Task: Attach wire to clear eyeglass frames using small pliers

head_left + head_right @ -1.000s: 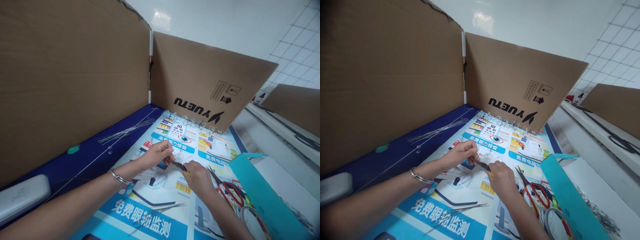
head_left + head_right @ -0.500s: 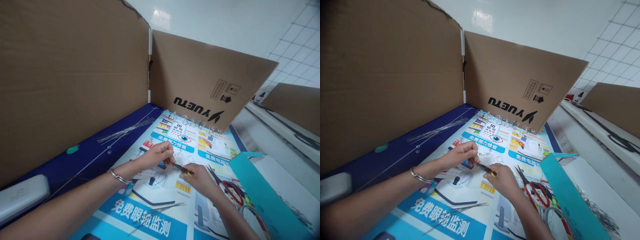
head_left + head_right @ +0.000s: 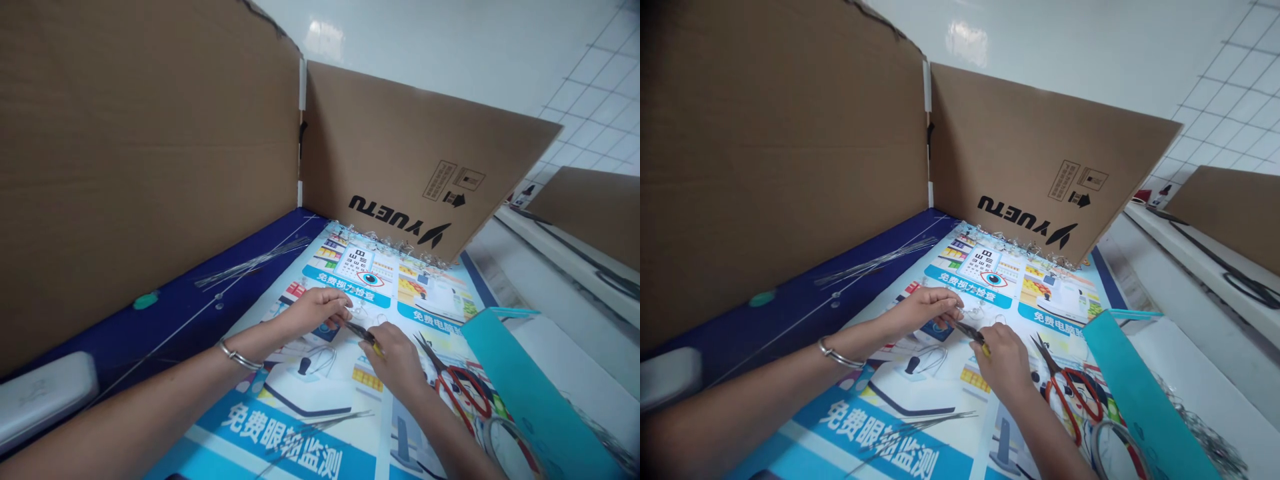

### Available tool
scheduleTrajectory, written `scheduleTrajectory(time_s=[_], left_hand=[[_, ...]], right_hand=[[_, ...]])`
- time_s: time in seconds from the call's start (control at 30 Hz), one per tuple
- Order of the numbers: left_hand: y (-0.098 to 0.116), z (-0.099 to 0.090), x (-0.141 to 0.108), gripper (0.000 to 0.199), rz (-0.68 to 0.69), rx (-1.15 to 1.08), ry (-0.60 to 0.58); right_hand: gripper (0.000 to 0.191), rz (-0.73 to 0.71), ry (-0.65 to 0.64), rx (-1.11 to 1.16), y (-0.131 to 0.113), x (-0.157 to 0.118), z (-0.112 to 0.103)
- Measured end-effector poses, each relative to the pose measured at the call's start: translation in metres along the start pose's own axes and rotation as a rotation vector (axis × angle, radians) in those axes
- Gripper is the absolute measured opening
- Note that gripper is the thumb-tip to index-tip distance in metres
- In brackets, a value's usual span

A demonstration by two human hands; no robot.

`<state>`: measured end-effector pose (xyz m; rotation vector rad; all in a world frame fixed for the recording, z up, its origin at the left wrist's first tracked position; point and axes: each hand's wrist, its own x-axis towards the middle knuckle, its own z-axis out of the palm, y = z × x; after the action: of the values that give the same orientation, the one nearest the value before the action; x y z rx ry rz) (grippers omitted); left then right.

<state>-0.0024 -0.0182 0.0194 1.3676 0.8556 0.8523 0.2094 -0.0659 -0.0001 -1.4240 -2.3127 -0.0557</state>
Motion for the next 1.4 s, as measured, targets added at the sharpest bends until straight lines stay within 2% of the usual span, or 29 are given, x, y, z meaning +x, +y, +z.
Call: scheduleTrajectory(time_s=[0.43, 0.73, 1.0, 1.2, 1.4], left_hand=[[0.001, 0.002, -0.001, 0.027, -0.024, -0.013, -0.011], [0.001, 0.001, -0.001, 0.028, -0.025, -0.011, -0.01], [0.005, 0.003, -0.001, 0.023, 0.044, 0.021, -0.039], [-0.006, 0.007, 0.003, 0.017, 0.1, 0.12, 0.03], [-0.007, 0.008, 0.001, 0.016, 0.144, 0.214, 0.056]], right_hand=[[0.015, -0.085, 0.105, -0.091, 0.002, -0.002, 0.004], [0.014, -0.095, 0.09, -0.117, -0.001, -0.003, -0.001], [0.015, -0.07, 0.087, -0.078, 0.003, -0.003, 0.002], [0.015, -0.06, 0.062, -0.071, 0.002, -0.003, 0.0], [0.014, -0.07, 0.069, -0.084, 0.0, -0.004, 0.0]])
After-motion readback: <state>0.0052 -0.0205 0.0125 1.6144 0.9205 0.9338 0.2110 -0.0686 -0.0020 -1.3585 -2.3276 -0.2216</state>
